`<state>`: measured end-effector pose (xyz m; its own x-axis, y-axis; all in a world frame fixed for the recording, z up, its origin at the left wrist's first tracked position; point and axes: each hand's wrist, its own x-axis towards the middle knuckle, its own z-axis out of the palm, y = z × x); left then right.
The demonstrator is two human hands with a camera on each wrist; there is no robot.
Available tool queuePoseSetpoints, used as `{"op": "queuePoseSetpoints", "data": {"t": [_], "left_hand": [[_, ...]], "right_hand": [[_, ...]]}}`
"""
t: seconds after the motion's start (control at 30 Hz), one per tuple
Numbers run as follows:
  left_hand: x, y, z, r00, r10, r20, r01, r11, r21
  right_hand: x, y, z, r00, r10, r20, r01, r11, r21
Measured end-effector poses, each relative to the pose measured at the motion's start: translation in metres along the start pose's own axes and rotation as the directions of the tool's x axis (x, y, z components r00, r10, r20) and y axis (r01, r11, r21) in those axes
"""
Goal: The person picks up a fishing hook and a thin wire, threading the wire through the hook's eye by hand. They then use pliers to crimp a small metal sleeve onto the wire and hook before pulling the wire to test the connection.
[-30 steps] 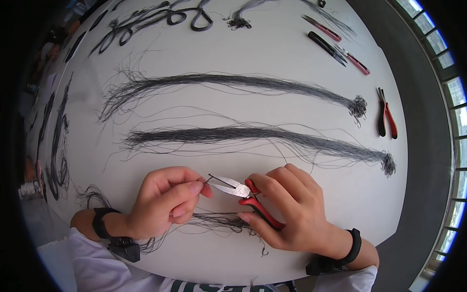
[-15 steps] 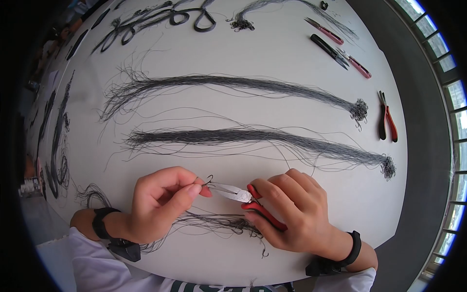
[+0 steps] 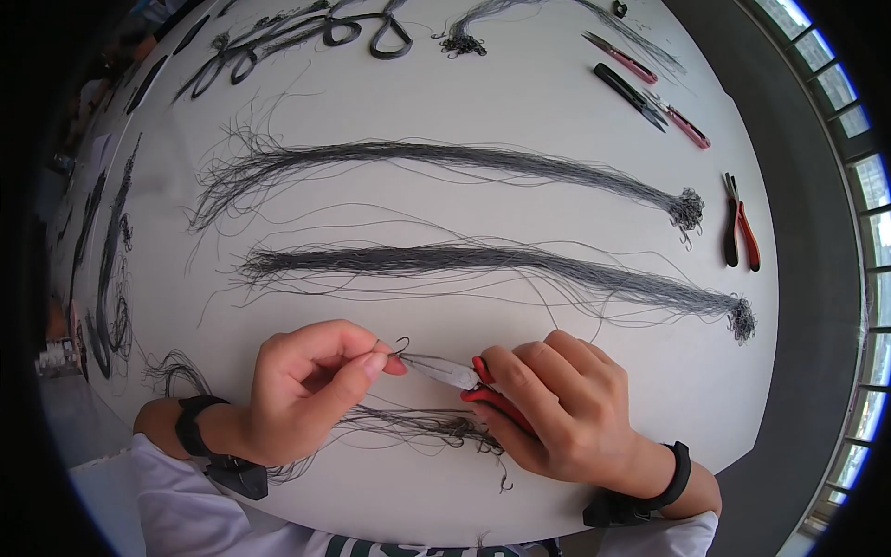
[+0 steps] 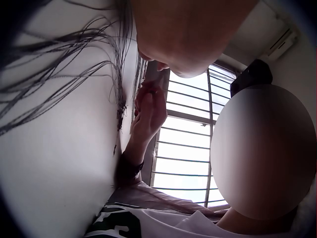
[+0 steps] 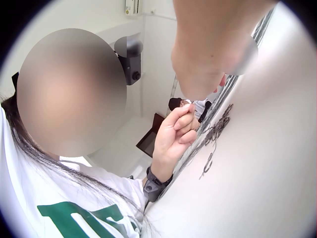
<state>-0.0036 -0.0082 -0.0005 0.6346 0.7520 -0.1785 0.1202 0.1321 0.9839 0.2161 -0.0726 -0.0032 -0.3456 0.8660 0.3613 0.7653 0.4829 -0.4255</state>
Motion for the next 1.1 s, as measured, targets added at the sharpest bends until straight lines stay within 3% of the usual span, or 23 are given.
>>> {"op": "queuePoseSetpoints", "data": {"t": [0.13, 0.3, 0.63, 0.97, 1.03, 1.1], "left_hand": [[0.001, 0.001, 0.001, 1.000, 0.009, -0.005, -0.009, 0.999, 0.031], [0.002, 0.003, 0.001, 0.992, 0.126, 0.010, -0.126, 0.980, 0.156], [0.006, -0.003, 0.001, 0.991, 0.119, 0.053, -0.126, 0.979, 0.161], [0.008, -0.004, 0.002, 0.976, 0.213, 0.038, -0.216, 0.950, 0.225], [0.006, -0.003, 0.001, 0.974, 0.228, 0.016, -0.226, 0.951, 0.211], [0.003, 0.004, -0.003, 0.966, 0.232, 0.118, -0.256, 0.927, 0.272]], "right_hand": [[0.000, 0.001, -0.002, 1.000, -0.006, 0.019, 0.006, 1.000, -0.015], [0.000, 0.002, -0.003, 0.999, -0.023, 0.027, 0.024, 0.999, -0.035], [-0.001, 0.010, -0.007, 0.997, -0.031, 0.064, 0.034, 0.998, -0.052], [0.000, 0.014, -0.008, 0.995, 0.028, 0.092, -0.028, 1.000, 0.005], [0.000, 0.027, -0.014, 0.990, 0.142, 0.003, -0.141, 0.985, -0.094], [-0.002, 0.039, -0.018, 0.971, 0.206, -0.119, -0.222, 0.966, -0.135]]}}
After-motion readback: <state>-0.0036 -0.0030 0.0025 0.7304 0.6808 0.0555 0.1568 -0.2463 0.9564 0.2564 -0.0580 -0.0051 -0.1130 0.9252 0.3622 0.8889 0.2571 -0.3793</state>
